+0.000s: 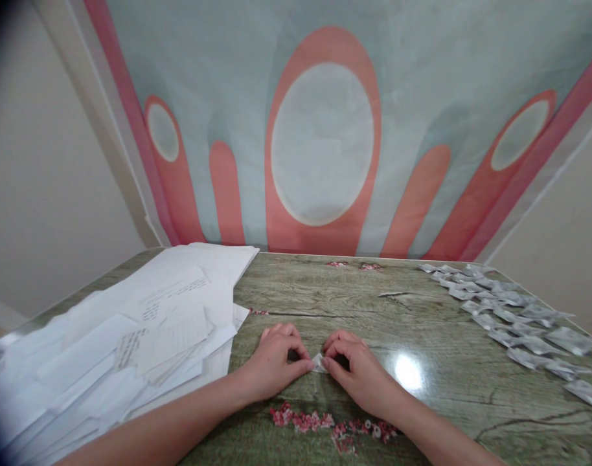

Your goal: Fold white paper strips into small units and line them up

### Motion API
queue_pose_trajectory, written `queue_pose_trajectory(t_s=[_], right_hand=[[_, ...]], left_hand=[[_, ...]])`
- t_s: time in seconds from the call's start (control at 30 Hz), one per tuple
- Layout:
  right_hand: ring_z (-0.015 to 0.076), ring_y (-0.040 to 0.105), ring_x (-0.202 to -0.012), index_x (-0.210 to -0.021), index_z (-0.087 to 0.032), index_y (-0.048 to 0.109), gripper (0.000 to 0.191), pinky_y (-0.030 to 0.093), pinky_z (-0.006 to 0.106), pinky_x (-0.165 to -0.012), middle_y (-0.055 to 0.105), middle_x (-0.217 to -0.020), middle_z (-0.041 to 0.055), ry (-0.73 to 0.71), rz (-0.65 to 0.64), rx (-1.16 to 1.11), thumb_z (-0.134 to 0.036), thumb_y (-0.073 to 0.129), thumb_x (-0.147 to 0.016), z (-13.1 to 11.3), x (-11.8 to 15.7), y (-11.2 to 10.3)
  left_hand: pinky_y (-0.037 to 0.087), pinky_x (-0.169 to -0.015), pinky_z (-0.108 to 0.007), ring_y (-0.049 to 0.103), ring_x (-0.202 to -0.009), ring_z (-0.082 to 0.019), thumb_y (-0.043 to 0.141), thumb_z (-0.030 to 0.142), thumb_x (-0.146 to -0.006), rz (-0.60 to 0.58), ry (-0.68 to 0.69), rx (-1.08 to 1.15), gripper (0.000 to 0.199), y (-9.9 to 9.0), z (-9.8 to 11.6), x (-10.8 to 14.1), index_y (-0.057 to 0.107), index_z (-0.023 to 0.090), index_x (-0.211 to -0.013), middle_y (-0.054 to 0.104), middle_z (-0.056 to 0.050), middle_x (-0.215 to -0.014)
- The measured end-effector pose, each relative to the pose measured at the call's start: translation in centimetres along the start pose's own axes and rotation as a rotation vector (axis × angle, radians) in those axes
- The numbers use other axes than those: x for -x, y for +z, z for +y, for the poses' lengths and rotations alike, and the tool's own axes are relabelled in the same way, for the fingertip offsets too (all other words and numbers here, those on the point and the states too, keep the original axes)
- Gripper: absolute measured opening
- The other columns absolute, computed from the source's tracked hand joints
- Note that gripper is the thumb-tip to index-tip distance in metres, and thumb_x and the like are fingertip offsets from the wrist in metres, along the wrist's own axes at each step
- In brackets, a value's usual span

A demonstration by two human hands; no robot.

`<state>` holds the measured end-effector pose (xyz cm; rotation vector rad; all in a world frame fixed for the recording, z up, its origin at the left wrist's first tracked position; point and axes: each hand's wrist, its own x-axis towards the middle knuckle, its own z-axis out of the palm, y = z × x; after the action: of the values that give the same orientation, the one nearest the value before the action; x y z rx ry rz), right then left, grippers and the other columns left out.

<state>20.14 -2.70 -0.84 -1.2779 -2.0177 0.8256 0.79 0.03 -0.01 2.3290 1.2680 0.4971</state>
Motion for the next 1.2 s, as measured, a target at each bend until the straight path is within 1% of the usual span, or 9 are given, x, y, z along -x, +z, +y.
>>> queue_pose_trajectory(t_s=[0.13,0.3,0.47,0.6,0.77,0.87,1.03,1.2], right_hand=[[0.0171,0.054,-0.084,-0.067,-0.019,0.055,0.017,0.039,0.030,-0.077,0.057,-0.085,0.0031,0.002,0.004,0.036,-0.025,0.052,-0.083,0.3,0.0,0.2],[0.0171,0.053,-0.085,-0.068,-0.019,0.054,0.015,0.038,0.031,-0.078,0.057,-0.087,0.0030,-0.001,0.007,0.067,-0.023,0.052,-0.082,0.6,0.0,0.4],[0.0177,0.053,-0.085,-0.069,-0.019,0.056,0.016,0.038,0.032,-0.078,0.057,-0.086,0.0033,-0.004,0.008,0.080,-0.025,0.051,-0.083,0.6,0.1,0.4],[0.0186,0.053,-0.087,-0.074,-0.020,0.060,0.012,0.038,0.032,-0.078,0.058,-0.088,0.0036,-0.031,-0.003,0.053,-0.028,0.055,-0.082,0.3,0.4,0.1],[0.0194,0.053,-0.089,-0.076,-0.022,0.065,0.010,0.038,0.034,-0.081,0.058,-0.090,0.0036,-0.035,0.007,0.037,-0.028,0.058,-0.080,0.4,0.6,0.1],[0.0200,0.053,-0.090,-0.075,-0.023,0.067,0.011,0.039,0.034,-0.082,0.058,-0.090,0.0038,-0.036,0.021,0.049,-0.026,0.057,-0.080,0.5,0.8,0.3],[0.0201,0.053,-0.091,-0.077,-0.025,0.068,0.013,0.040,0.034,-0.081,0.058,-0.090,0.0037,-0.057,0.032,0.121,-0.025,0.056,-0.081,0.3,1.0,0.5],[0.0202,0.052,-0.094,-0.085,-0.027,0.069,0.016,0.040,0.035,-0.082,0.058,-0.094,0.0041,-0.100,-0.020,0.172,-0.023,0.054,-0.082,0.4,1.2,0.1]], left_hand=[[0.031,-0.080,-0.033,0.049,-0.090,-0.020,0.064,0.040,-0.074,-0.008,-0.013,-0.007,0.016,-0.1,0.1,-0.1,0.067,0.024,-0.070,0.057,0.000,-0.086],[0.031,-0.079,-0.033,0.048,-0.092,-0.020,0.065,0.041,-0.073,-0.021,-0.011,0.000,0.017,-0.2,0.1,-0.1,0.068,0.025,-0.070,0.056,0.000,-0.087],[0.030,-0.081,-0.033,0.048,-0.092,-0.019,0.066,0.039,-0.073,-0.006,0.025,0.025,0.014,-0.1,-0.1,0.1,0.067,0.025,-0.073,0.056,0.001,-0.089],[0.030,-0.082,-0.032,0.047,-0.093,-0.018,0.067,0.033,-0.074,0.010,0.060,0.032,0.010,0.1,-0.1,0.4,0.066,0.024,-0.077,0.055,0.001,-0.089],[0.031,-0.081,-0.031,0.047,-0.091,-0.017,0.065,0.025,-0.075,0.045,0.146,-0.012,0.004,-0.1,0.5,0.7,0.064,0.023,-0.078,0.055,0.001,-0.087],[0.032,-0.080,-0.030,0.047,-0.090,-0.017,0.061,0.023,-0.078,0.023,0.208,-0.068,0.005,-0.4,0.9,0.9,0.063,0.023,-0.083,0.056,0.000,-0.087],[0.033,-0.076,-0.030,0.048,-0.086,-0.017,0.054,0.026,-0.084,-0.045,0.296,-0.177,0.009,-0.7,1.1,1.0,0.063,0.024,-0.087,0.057,0.000,-0.085],[0.033,-0.076,-0.030,0.051,-0.083,-0.016,0.050,0.031,-0.088,-0.079,0.373,-0.262,0.017,-0.9,1.2,1.3,0.064,0.023,-0.085,0.059,-0.001,-0.084]])
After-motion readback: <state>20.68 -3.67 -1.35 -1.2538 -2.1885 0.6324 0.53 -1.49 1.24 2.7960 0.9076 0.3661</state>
